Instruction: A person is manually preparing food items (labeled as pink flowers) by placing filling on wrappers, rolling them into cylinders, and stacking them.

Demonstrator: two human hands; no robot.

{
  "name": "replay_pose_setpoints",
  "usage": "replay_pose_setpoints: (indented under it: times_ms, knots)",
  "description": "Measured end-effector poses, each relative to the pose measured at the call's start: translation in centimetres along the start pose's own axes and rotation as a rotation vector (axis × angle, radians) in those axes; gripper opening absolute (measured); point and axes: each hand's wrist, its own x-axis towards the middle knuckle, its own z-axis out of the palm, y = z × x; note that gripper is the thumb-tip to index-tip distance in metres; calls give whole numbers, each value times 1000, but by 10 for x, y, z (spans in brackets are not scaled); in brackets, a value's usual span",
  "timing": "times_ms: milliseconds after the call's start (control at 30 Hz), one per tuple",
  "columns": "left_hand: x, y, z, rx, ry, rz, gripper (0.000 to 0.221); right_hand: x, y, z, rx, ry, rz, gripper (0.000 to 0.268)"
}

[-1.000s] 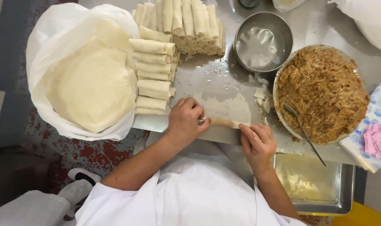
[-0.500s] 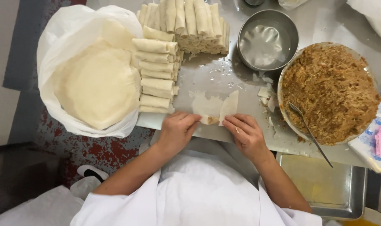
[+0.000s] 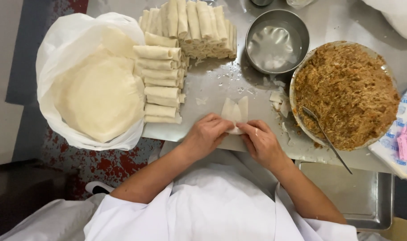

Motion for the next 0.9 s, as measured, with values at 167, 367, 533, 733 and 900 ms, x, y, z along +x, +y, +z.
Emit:
replay_pose_setpoints:
  times_ms: [167,367,533,733,900]
  knots:
    - [16,-15,0,-25,43,-97,18,11,9,-6,81,-18,112,18]
    - [36,-32,-4,129,108,-111,9,21,3,11,-112,140,46,13]
    - [40,-16,-20,44,30,-140,15,25,14,9,-39,97,186,15]
    - [49,-35,-18,39,51,-183,12,34,30,9,8,86,272,15]
    - [56,-42,-12,-130,100,-229,29,29,36,16,-202,54,122,19]
